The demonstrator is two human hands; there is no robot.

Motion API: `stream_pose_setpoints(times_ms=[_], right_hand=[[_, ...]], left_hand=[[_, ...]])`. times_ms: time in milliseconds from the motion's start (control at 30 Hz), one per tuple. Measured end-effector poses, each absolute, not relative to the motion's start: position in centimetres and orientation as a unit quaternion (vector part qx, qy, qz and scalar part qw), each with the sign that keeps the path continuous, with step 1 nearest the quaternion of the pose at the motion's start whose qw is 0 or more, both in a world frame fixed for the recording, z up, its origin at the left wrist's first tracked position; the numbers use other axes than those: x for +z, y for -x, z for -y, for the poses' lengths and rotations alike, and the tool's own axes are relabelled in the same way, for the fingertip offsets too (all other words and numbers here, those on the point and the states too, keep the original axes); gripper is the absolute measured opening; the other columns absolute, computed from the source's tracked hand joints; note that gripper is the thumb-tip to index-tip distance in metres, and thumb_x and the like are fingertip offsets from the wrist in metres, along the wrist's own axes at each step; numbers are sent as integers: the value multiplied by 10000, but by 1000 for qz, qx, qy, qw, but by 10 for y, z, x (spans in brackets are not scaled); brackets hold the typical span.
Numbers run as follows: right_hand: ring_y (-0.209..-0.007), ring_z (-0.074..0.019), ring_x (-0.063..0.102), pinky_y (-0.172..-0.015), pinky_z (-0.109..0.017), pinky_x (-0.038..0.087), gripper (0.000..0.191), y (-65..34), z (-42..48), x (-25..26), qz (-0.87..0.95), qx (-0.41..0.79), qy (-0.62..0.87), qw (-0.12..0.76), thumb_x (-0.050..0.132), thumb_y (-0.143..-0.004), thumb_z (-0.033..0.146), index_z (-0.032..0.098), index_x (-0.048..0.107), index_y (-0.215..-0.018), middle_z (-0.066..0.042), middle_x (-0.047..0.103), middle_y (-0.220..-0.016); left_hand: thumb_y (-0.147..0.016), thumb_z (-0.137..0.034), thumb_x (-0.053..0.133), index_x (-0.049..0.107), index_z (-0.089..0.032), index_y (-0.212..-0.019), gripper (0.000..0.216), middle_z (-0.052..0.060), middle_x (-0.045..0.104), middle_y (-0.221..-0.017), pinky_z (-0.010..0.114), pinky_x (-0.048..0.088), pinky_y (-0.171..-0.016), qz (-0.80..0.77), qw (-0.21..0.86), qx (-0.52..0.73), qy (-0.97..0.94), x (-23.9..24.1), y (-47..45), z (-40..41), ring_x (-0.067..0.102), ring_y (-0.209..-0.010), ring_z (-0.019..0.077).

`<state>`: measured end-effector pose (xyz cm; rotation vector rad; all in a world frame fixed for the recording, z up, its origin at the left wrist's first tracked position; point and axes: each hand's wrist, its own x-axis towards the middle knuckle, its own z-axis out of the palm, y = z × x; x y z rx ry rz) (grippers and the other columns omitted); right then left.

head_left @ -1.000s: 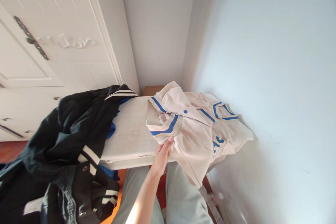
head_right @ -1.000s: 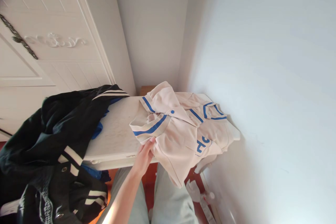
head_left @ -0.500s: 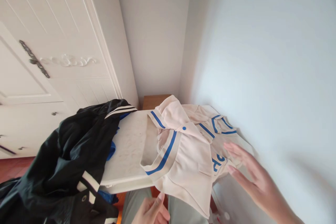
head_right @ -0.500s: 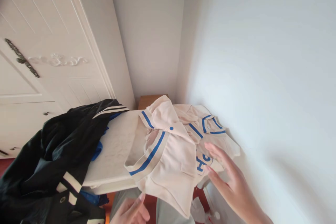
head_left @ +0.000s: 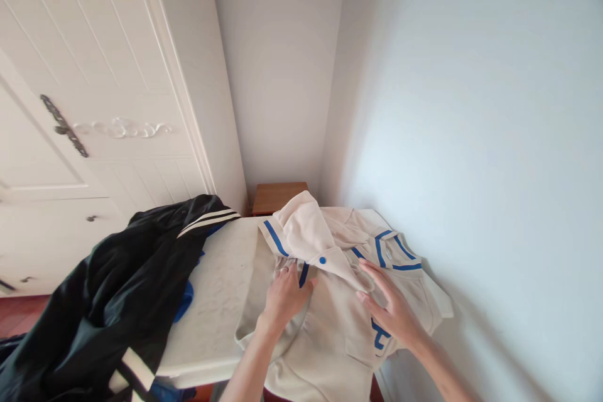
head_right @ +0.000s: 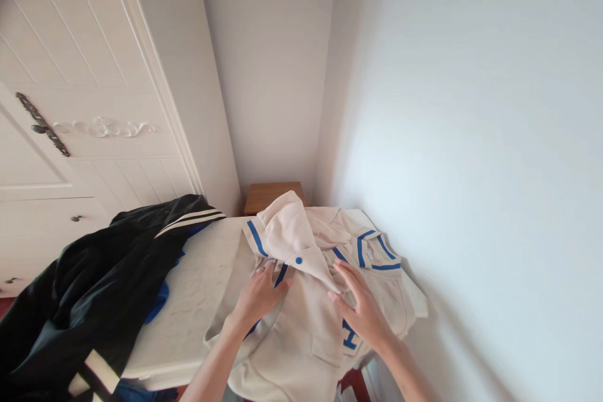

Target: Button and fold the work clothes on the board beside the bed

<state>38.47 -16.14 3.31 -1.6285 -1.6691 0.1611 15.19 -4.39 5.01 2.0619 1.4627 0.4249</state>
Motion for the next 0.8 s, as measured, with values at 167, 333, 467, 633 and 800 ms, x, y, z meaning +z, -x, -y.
stream_pose_setpoints(times_ms=[167, 333, 467, 633, 800], right_hand=[[-938, -238, 639, -814, -345, 510, 332, -375, 125, 61, 686, 132, 660, 277, 529, -849, 274, 210, 647, -1152, -88, 674, -1038], [-533, -118, 487, -522, -223, 340, 213, -385, 85, 111, 680, 228, 632, 292, 508, -849, 302, 172, 631, -733, 20, 525, -590], [-495, -96, 440, -483, -211, 293, 210, -384, 52, 139, 634, 256, 621, 384, 516, -821, 342, 168, 590, -729, 32, 503, -602], [-563, -95, 427, -513, -201, 284, 120, -370, 48, 127, 675, 331, 565, 340, 569, -754, 267, 160, 570, -699, 38, 478, -604], [-565, -85, 414, -545, -202, 296, 30, -348, 103, 90, 711, 373, 543, 243, 543, -803, 207, 182, 559, -802, 56, 471, -614]], left_hand=[[-836, -297, 541, 598, -192, -827, 120, 68, 670, -815, 269, 377, -632, -568, 289, 153, -755, 42, -149, 31, 630, -804, 228], [-870, -408, 475, 566, -192, -655, 318, -6, 541, -571, 233, 346, -532, -526, 343, 330, -705, 52, -109, 58, 535, -548, 150], [-815, -508, 510, 654, -190, -729, 359, 8, 620, -611, 238, 429, -510, -546, 399, 402, -618, 53, -65, 99, 554, -475, 151], [-809, -579, 543, 662, -185, -731, 419, 29, 650, -618, 242, 476, -524, -563, 453, 397, -566, 45, -33, 131, 590, -522, 173], [-809, -613, 544, 688, -178, -839, 459, 75, 709, -801, 263, 520, -637, -545, 466, 391, -577, 38, -48, 118, 668, -760, 237]])
